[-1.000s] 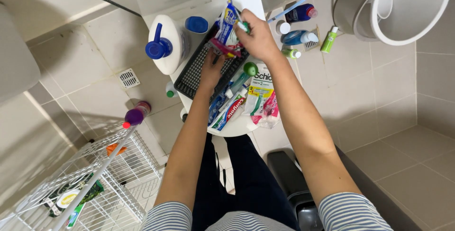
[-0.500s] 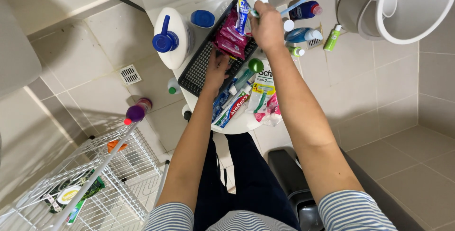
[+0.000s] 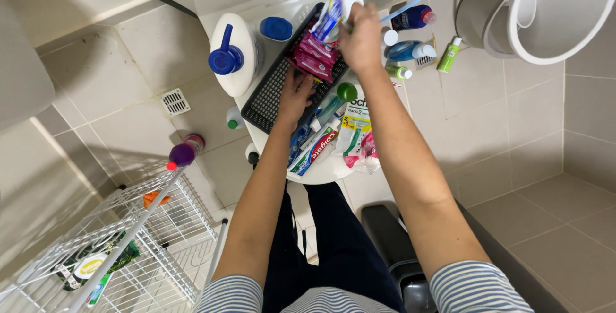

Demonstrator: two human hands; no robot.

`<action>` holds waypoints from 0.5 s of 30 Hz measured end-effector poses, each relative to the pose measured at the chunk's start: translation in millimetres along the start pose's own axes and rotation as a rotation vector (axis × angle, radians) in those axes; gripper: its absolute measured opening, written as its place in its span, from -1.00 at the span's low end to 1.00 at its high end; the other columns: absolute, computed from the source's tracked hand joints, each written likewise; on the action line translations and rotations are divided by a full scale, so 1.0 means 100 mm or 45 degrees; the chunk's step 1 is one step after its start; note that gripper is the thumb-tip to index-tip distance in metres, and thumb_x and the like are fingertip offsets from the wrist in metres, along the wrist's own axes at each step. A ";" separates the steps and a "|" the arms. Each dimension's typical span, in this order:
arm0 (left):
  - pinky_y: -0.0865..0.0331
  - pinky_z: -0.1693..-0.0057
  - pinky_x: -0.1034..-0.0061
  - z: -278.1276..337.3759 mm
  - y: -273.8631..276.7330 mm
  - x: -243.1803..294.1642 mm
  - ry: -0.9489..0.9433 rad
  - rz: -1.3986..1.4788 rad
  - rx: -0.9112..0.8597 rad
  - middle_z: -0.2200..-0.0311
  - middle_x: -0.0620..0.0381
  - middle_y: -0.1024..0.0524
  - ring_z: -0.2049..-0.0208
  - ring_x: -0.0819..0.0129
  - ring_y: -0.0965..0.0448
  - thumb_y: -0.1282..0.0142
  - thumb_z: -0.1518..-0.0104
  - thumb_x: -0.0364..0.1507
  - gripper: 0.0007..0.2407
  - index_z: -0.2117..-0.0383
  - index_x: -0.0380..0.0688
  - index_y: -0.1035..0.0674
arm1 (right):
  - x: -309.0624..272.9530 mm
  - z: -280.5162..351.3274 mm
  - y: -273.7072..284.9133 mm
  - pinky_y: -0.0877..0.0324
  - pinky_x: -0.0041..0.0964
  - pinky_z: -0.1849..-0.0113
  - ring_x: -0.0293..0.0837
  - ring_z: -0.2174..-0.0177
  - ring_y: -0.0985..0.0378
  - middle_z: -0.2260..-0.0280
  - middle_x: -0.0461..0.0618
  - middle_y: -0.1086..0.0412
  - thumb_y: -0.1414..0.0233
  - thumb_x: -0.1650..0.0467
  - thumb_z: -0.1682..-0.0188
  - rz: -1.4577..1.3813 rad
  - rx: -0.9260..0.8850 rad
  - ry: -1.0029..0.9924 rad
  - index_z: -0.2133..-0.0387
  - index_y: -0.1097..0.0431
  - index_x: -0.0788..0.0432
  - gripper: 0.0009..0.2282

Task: The person organizes various bathroom supplies on a toilet tank and a small table. They place toilet paper rolls on the tank, arrange toiletries like toothpaste and razors into a black basket, and move cleaning bottles and a bucket around the floor.

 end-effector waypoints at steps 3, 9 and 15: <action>-0.49 0.06 0.32 -0.03 0.00 -0.02 0.008 0.007 0.001 -0.17 0.07 -0.46 0.07 0.27 -0.61 -0.08 -0.21 -0.15 -0.32 -0.43 0.15 -0.01 | -0.20 0.03 -0.01 -0.37 0.08 0.27 0.31 0.32 -0.43 0.34 0.27 -0.32 -0.34 0.53 0.36 -0.003 -0.246 -0.093 0.54 -0.26 0.26 -0.69; -0.49 0.06 0.32 -0.04 0.01 0.00 0.017 -0.009 0.000 -0.17 0.08 -0.45 0.07 0.28 -0.60 -0.09 -0.21 -0.18 -0.32 -0.43 0.14 -0.01 | -0.86 0.25 0.29 -0.41 0.09 0.27 0.31 0.28 -0.48 0.32 0.25 -0.39 -0.35 0.42 0.31 0.236 -0.058 0.061 0.46 -0.34 0.28 -0.69; -0.49 0.04 0.35 0.00 0.00 0.12 0.021 -0.019 -0.004 -0.18 0.07 -0.47 0.07 0.30 -0.62 -0.09 -0.21 -0.17 -0.30 -0.44 0.11 0.01 | -0.61 0.46 -0.17 -0.49 0.06 0.28 0.18 0.37 -0.61 0.42 0.14 -0.54 -0.15 0.25 0.02 0.594 -0.610 -0.147 0.36 -0.55 0.07 -0.84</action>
Point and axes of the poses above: each hand's wrist, its own z-axis away from the middle knuckle, its own y-axis out of the back of the hand, x = y × z, the point moved 6 cm from there along -z, towards the middle knuckle
